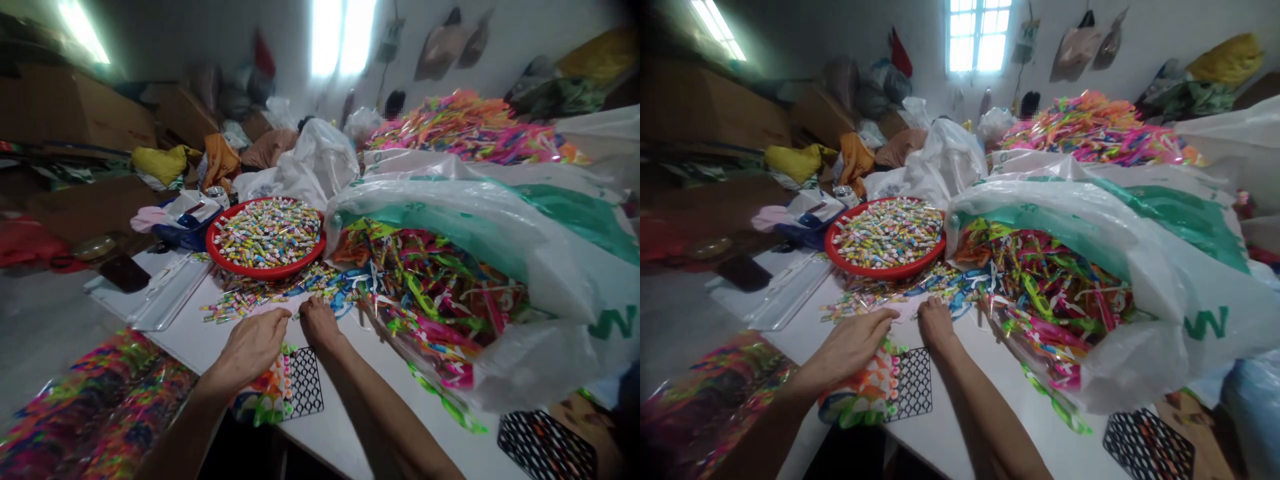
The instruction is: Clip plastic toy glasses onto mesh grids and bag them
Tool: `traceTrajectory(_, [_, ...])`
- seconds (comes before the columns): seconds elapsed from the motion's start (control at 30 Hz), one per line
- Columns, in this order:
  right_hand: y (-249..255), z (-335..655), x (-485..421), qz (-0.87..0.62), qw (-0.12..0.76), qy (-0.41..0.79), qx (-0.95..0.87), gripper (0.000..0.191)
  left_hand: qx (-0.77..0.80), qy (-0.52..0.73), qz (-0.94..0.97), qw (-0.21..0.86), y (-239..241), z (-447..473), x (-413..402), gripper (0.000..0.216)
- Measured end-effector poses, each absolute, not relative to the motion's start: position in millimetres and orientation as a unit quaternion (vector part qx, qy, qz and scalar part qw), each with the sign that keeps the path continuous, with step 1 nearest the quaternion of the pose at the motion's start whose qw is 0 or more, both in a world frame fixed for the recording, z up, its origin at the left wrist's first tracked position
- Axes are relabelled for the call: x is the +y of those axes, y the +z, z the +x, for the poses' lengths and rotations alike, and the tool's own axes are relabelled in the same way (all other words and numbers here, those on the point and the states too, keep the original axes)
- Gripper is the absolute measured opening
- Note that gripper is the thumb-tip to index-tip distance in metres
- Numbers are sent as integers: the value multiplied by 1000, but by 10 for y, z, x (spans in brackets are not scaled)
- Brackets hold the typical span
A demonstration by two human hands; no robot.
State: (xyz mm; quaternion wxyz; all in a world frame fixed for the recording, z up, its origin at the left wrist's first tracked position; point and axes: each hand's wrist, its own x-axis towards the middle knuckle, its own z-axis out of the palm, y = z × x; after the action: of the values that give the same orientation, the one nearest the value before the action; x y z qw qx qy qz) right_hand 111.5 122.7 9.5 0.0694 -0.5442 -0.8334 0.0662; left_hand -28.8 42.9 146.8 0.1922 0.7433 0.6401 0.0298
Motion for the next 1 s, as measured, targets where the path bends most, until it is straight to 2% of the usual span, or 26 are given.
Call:
traceTrajectory(0.2, [289, 1226, 1751, -580, 63, -9, -812, 30, 630, -9, 753, 190, 1482, -265, 417, 44])
traceTrajectory(0.33, [417, 1243, 2119, -601, 54, -5, -797, 28, 634, 7, 746, 205, 1486, -237, 416, 43])
traceTrajectory(0.53, [480, 1509, 1691, -556, 58, 3, -829, 28, 643, 43, 740, 193, 1472, -265, 415, 43])
traceTrajectory(0.6, [501, 1634, 1350, -578, 110, 39, -807, 23, 639, 46, 742, 197, 1470, -295, 427, 44])
traceTrajectory(0.67, [484, 1697, 971, -590, 217, 124, -768, 21, 632, 44, 747, 203, 1469, -315, 441, 44])
traceTrajectory(0.77, [305, 1608, 444, -551, 357, 287, -697, 32, 621, 46, 756, 200, 1470, -311, 450, 45])
traceTrajectory(0.9, [-76, 1350, 108, -563, 373, 405, -616, 23, 624, 48, 757, 187, 1452, -296, 448, 45])
traceTrajectory(1.0, [-169, 1262, 105, -574, 384, 399, -603, 23, 624, 57, 759, 178, 1432, -299, 443, 44])
